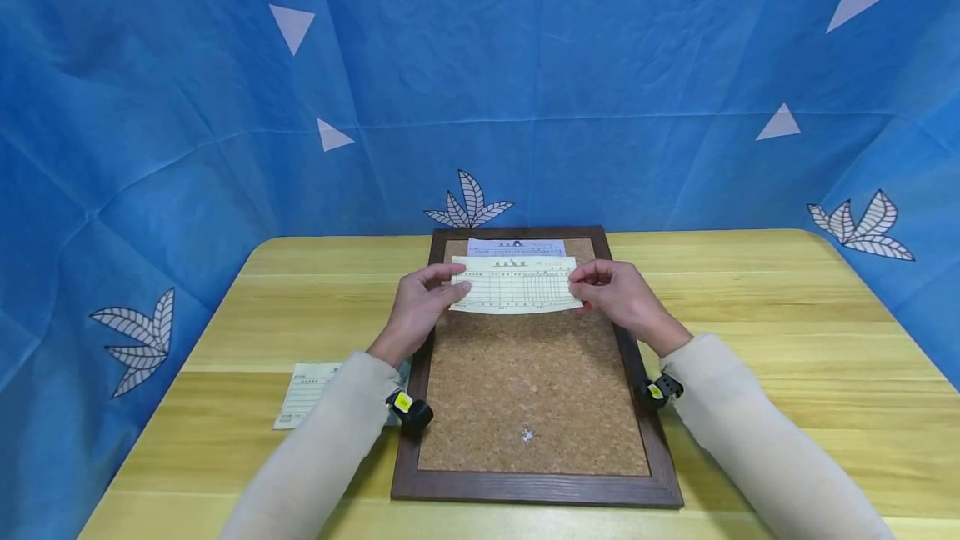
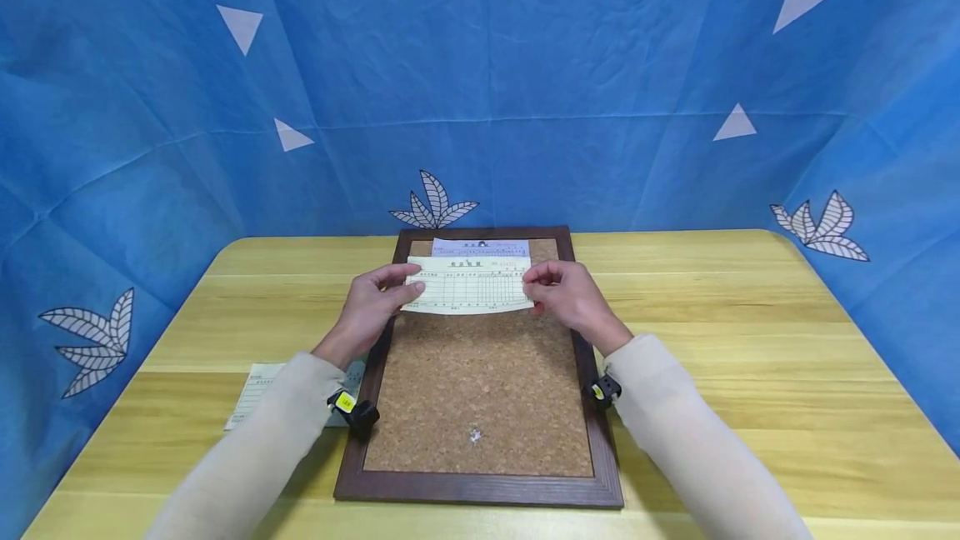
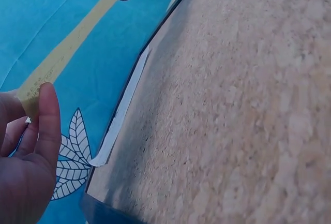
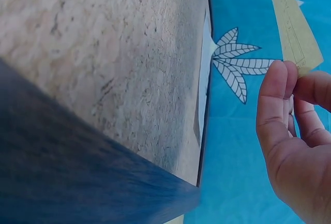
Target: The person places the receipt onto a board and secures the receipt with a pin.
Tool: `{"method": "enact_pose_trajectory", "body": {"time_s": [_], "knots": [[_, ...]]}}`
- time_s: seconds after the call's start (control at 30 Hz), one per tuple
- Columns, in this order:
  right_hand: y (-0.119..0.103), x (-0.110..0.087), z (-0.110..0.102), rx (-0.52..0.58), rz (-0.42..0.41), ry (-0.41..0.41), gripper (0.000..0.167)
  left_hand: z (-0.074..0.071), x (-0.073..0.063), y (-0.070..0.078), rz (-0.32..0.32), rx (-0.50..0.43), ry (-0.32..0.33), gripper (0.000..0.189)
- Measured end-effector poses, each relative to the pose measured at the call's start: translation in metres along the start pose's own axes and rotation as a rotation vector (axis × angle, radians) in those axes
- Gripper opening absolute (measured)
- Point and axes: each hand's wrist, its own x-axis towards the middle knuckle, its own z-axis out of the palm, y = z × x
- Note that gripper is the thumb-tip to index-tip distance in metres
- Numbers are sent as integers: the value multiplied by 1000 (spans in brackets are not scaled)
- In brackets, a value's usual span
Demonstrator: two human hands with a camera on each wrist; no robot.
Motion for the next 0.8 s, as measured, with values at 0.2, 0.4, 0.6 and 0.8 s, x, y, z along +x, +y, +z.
{"method": "enact_pose_trajectory", "body": {"time_s": [0.2, 0.4, 0.6, 0.8], "knots": [[1, 1, 0, 19, 19, 2, 16, 3, 4, -2, -20, -24, 15, 27], [2, 2, -1, 21, 22, 1, 17, 8, 6, -5, -39, -27, 39, 29], [5, 4, -2, 14, 34, -1, 16, 12, 8, -8, -33, -35, 52, 31], [7, 7, -2, 23, 38, -6, 17, 16, 9, -10, -26, -35, 60, 34]]}}
